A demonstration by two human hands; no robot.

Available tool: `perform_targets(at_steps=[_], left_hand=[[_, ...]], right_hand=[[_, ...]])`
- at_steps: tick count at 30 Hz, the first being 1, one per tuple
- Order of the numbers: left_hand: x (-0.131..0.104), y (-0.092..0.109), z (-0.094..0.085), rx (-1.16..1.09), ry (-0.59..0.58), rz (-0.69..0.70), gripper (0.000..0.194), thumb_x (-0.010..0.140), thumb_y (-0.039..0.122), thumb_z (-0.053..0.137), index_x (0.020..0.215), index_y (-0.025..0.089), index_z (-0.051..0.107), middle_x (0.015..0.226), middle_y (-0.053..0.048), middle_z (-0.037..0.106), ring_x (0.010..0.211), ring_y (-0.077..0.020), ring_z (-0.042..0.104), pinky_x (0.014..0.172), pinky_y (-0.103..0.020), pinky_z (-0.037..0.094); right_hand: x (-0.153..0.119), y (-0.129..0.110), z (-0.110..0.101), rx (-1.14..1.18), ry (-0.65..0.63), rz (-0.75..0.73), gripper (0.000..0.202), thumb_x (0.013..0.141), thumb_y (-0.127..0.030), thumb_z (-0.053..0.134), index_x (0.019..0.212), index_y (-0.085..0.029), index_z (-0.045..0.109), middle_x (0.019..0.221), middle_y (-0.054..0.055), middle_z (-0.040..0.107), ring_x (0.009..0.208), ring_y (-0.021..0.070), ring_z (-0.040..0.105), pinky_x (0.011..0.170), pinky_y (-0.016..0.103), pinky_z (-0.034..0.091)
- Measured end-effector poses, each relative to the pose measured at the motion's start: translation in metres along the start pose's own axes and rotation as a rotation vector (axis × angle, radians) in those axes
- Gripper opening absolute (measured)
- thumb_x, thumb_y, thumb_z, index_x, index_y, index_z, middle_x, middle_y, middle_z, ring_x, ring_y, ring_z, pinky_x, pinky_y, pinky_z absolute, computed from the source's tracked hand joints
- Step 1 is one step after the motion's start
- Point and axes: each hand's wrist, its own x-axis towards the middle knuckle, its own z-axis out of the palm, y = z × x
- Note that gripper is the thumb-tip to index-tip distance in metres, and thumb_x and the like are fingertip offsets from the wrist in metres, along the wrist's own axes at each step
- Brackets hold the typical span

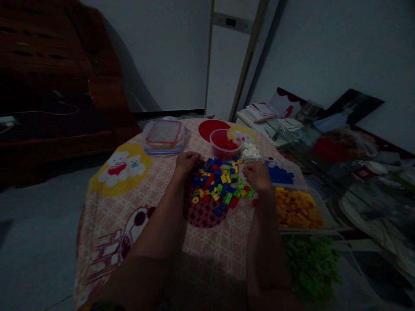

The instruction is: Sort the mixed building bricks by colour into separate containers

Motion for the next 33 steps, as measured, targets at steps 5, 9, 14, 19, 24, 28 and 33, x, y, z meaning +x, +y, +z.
perform_targets(at_steps=[5, 9, 14, 19, 24, 28, 33], left_hand=[[0.000, 0.000, 0.001, 0.017, 0.028, 0.010, 0.020, 0.074, 0.029, 0.069, 0.085, 0.014, 0.077, 0.066, -0.003, 0.072, 0.058, -0.0151, 0.064, 0.059, -0.025, 0.051], [-0.001, 0.002, 0.001, -0.003, 0.028, 0.009, 0.018, 0.073, 0.028, 0.071, 0.083, 0.014, 0.076, 0.067, -0.003, 0.072, 0.058, -0.0144, 0.063, 0.058, -0.024, 0.050], [-0.003, 0.005, 0.002, -0.035, 0.015, -0.005, 0.016, 0.072, 0.026, 0.070, 0.081, 0.014, 0.076, 0.069, -0.004, 0.074, 0.059, -0.0149, 0.064, 0.057, -0.024, 0.051], [-0.005, 0.006, 0.002, -0.004, 0.014, 0.008, 0.014, 0.073, 0.023, 0.067, 0.079, 0.014, 0.076, 0.068, -0.004, 0.073, 0.059, -0.0152, 0.064, 0.057, -0.024, 0.050], [-0.005, 0.006, 0.003, 0.018, 0.021, 0.022, 0.015, 0.073, 0.023, 0.067, 0.080, 0.014, 0.077, 0.067, -0.003, 0.073, 0.057, -0.0140, 0.062, 0.057, -0.023, 0.048], [-0.006, 0.008, 0.004, 0.017, 0.040, 0.013, 0.014, 0.073, 0.022, 0.066, 0.079, 0.015, 0.076, 0.064, -0.003, 0.071, 0.056, -0.0132, 0.061, 0.055, -0.022, 0.046], [-0.008, 0.010, 0.004, 0.015, 0.033, 0.022, 0.012, 0.073, 0.023, 0.068, 0.078, 0.015, 0.075, 0.064, -0.002, 0.071, 0.055, -0.0129, 0.060, 0.055, -0.022, 0.047]], right_hand=[[0.013, 0.006, 0.035, 0.000, 0.130, -0.065, 0.031, 0.086, -0.012, 0.050, 0.094, -0.020, 0.080, 0.096, 0.009, 0.078, 0.096, 0.0234, 0.069, 0.088, 0.030, 0.048], [0.023, 0.003, 0.059, 0.044, 0.156, -0.163, 0.039, 0.085, -0.006, 0.045, 0.109, -0.015, 0.075, 0.113, 0.015, 0.075, 0.109, 0.0253, 0.065, 0.099, 0.034, 0.047], [0.029, -0.001, 0.068, 0.052, 0.215, -0.165, 0.032, 0.087, -0.009, 0.044, 0.107, -0.014, 0.068, 0.114, 0.015, 0.070, 0.106, 0.0251, 0.061, 0.098, 0.035, 0.045], [0.030, -0.001, 0.072, -0.021, 0.188, -0.117, 0.022, 0.094, -0.021, 0.048, 0.106, -0.017, 0.067, 0.115, 0.013, 0.069, 0.105, 0.0248, 0.060, 0.094, 0.034, 0.044], [0.031, 0.004, 0.067, 0.089, 0.168, -0.036, 0.020, 0.093, -0.026, 0.051, 0.093, -0.021, 0.071, 0.098, 0.008, 0.075, 0.093, 0.0223, 0.065, 0.085, 0.031, 0.046], [0.030, 0.009, 0.058, 0.219, 0.281, 0.074, 0.026, 0.091, -0.027, 0.050, 0.088, -0.019, 0.074, 0.085, 0.007, 0.076, 0.079, 0.0214, 0.068, 0.076, 0.030, 0.048], [0.026, 0.005, 0.055, 0.212, 0.279, 0.071, 0.025, 0.089, -0.024, 0.054, 0.093, -0.017, 0.078, 0.089, 0.009, 0.078, 0.085, 0.0226, 0.070, 0.078, 0.030, 0.048]])
